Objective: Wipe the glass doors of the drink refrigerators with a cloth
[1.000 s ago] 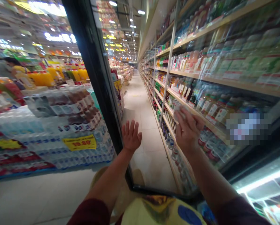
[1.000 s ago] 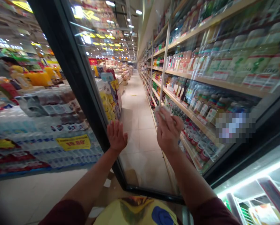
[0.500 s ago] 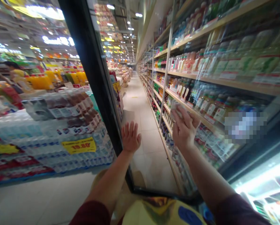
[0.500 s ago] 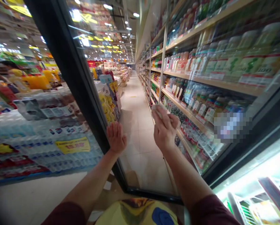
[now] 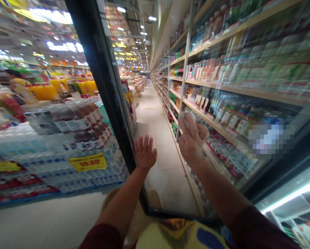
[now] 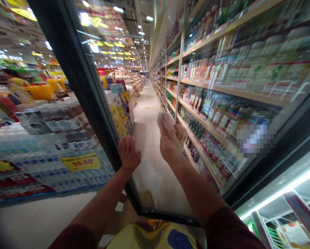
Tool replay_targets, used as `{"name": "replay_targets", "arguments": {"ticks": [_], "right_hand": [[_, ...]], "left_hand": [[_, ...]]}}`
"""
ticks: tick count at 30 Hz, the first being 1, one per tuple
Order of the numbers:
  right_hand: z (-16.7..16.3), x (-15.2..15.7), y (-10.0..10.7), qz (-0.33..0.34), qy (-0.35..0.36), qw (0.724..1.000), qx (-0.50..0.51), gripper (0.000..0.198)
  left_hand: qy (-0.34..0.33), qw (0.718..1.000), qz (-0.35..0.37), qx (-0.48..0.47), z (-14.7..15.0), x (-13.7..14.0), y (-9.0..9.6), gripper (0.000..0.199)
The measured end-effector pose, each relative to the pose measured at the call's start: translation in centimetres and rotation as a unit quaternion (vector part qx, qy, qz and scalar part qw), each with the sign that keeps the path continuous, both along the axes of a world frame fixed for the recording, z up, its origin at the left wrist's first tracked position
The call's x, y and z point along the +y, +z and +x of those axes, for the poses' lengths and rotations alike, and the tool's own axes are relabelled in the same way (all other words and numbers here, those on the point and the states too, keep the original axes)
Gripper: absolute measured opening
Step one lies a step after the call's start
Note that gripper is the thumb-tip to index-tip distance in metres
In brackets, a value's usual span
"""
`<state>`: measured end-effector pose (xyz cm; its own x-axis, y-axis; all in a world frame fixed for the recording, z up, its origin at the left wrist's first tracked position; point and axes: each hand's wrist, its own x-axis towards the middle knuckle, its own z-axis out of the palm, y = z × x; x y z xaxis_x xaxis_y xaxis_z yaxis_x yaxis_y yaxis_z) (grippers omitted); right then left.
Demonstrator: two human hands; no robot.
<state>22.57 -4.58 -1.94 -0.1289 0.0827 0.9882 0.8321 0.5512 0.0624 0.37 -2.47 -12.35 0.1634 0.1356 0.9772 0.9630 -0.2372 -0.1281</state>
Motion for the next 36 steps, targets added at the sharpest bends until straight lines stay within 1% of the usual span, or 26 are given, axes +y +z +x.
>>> {"name": "replay_targets", "arguments": {"ticks": [3,4,5,6,8,10,11,12,14,16,17,18,19,20,21,23,24,25,26,27,28,30,32,33,34,36], "right_hand": [[-1.5,-0.9,-3.1,-0.029,0.043,0.984,-0.171,0.060],[-1.5,-1.1,-3.4,-0.032,0.051,0.976,-0.208,0.058],[-1.1,-1.1,-3.1,-0.032,0.048,0.975,-0.214,0.057],[-0.5,-0.9,-2.2,-0.025,0.036,0.982,-0.184,0.056],[1.1,-0.1,0.7,0.008,0.005,0.998,-0.061,0.056],[2.2,0.6,3.2,0.050,-0.017,0.997,0.051,0.056],[2.4,0.8,3.5,0.059,-0.022,0.995,0.078,0.056],[2.2,0.7,3.0,0.059,-0.025,0.994,0.084,0.055],[1.1,0.0,0.0,0.031,-0.014,0.999,0.022,0.053],[0.0,-1.1,-4.0,-0.001,0.028,0.993,-0.116,0.050],[-0.2,-1.5,-5.6,-0.015,0.050,0.981,-0.189,0.049],[0.0,-1.8,-6.5,-0.028,0.065,0.968,-0.239,0.047],[0.5,-1.9,-6.6,-0.036,0.068,0.963,-0.257,0.046],[1.4,-1.7,-5.9,-0.036,0.057,0.970,-0.235,0.046],[2.4,-1.4,-4.6,-0.029,0.038,0.982,-0.182,0.047],[4.5,-0.3,-1.3,0.021,-0.002,0.999,-0.032,0.049],[5.2,0.1,0.0,0.049,-0.018,0.998,0.032,0.050],[5.6,0.5,0.6,0.065,-0.030,0.995,0.075,0.051],[5.7,0.6,0.5,0.074,-0.038,0.992,0.096,0.051],[5.4,0.4,-0.5,0.070,-0.040,0.993,0.086,0.052],[4.8,0.1,-2.1,0.058,-0.035,0.996,0.056,0.053],[3.6,-1.1,-6.1,0.027,-0.003,0.998,-0.051,0.056],[3.1,-2.1,-8.9,-0.010,0.046,0.983,-0.178,0.056],[3.3,-2.3,-9.3,-0.028,0.058,0.975,-0.213,0.055],[3.9,-2.2,-9.0,-0.038,0.057,0.974,-0.217,0.053],[5.6,-1.5,-6.4,-0.026,0.023,0.990,-0.136,0.051]], "left_hand": [[-0.001,1.000,0.010,0.005,0.0,-0.1,0.2,0.060],[-0.002,1.000,0.010,0.004,0.1,-0.1,0.2,0.060],[-0.004,1.000,0.009,0.004,0.1,-0.2,0.3,0.059],[-0.006,1.000,0.009,0.004,0.1,-0.2,0.3,0.059],[-0.008,1.000,0.012,0.006,0.1,-0.3,0.4,0.060],[-0.009,1.000,0.017,0.007,0.2,-0.3,0.4,0.061],[-0.008,1.000,0.018,0.006,0.2,-0.3,0.4,0.061],[-0.007,1.000,0.019,0.005,0.2,-0.4,0.4,0.061],[-0.007,1.000,0.020,0.004,0.3,-0.4,0.4,0.060],[-0.007,1.000,0.022,0.005,0.3,-0.5,0.5,0.060],[-0.007,1.000,0.022,0.007,0.2,-0.5,0.5,0.061],[-0.006,1.000,0.021,0.010,0.2,-0.5,0.5,0.061],[-0.003,1.000,0.020,0.012,0.2,-0.4,0.5,0.061],[0.000,1.000,0.021,0.014,0.2,-0.4,0.5,0.061],[0.004,1.000,0.022,0.015,0.2,-0.4,0.5,0.061],[0.011,1.000,0.021,0.011,0.1,-0.3,0.3,0.059],[0.015,1.000,0.019,0.008,0.1,-0.3,0.3,0.058],[0.017,1.000,0.016,0.005,0.1,-0.2,0.2,0.058],[0.017,1.000,0.012,0.004,0.1,-0.2,0.2,0.057],[0.015,1.000,0.012,0.004,0.1,-0.2,0.1,0.057],[0.011,1.000,0.013,0.005,0.0,-0.2,0.1,0.057],[0.003,1.000,0.012,0.006,0.0,-0.1,0.0,0.057],[-0.006,1.000,0.005,-0.001,-0.1,-0.1,-0.1,0.056],[-0.012,1.000,0.003,-0.005,-0.2,0.0,-0.1,0.056],[-0.017,1.000,0.003,-0.006,-0.2,0.0,-0.2,0.056],[-0.017,1.000,0.006,-0.004,-0.3,0.0,-0.2,0.056]]}}
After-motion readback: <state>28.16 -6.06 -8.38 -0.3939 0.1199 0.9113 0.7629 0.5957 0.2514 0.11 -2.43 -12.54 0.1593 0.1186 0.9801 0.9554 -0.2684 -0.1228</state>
